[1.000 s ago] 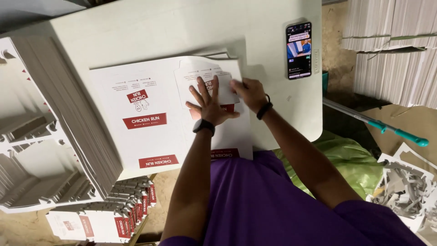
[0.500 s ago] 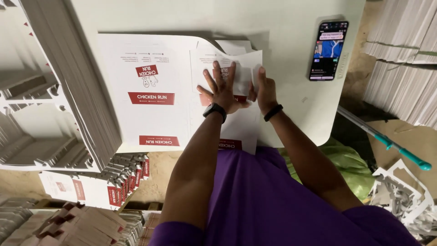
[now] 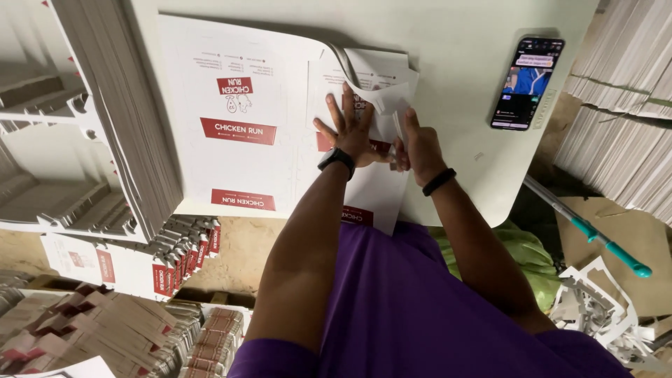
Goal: Manually removing waste material from pre-cut cardboard packaging sheets and stacking the finished products.
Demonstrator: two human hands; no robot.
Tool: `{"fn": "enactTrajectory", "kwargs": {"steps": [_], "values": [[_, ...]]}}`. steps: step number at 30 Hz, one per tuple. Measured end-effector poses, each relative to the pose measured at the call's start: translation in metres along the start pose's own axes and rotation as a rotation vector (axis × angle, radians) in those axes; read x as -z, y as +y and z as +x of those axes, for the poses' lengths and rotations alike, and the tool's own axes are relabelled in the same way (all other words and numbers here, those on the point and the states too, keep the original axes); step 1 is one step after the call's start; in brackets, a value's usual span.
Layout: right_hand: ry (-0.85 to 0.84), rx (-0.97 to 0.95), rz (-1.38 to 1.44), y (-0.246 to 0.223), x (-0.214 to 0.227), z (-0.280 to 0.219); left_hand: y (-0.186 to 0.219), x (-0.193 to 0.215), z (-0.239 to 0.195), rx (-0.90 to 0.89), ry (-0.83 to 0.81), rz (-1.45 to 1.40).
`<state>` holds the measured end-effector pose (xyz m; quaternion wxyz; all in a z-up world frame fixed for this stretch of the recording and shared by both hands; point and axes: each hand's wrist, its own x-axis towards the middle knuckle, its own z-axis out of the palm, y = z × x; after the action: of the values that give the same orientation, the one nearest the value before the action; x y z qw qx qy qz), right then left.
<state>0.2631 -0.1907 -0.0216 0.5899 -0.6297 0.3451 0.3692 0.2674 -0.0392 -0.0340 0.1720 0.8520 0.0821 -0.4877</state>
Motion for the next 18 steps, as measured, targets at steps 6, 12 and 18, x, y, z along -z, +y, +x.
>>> {"fn": "enactTrajectory", "kwargs": {"steps": [6, 12, 18], "values": [[0.106, 0.056, 0.031, 0.000, -0.009, -0.031, -0.005, -0.018, 0.011, 0.016, 0.029, 0.125], [0.152, 0.294, -0.147, -0.014, -0.008, -0.024, -0.016, -0.012, -0.003, -0.070, -0.033, 0.041], [0.032, 0.400, -0.052, 0.018, -0.024, -0.029, -0.021, -0.066, -0.021, -0.272, 0.041, 0.097]]}}
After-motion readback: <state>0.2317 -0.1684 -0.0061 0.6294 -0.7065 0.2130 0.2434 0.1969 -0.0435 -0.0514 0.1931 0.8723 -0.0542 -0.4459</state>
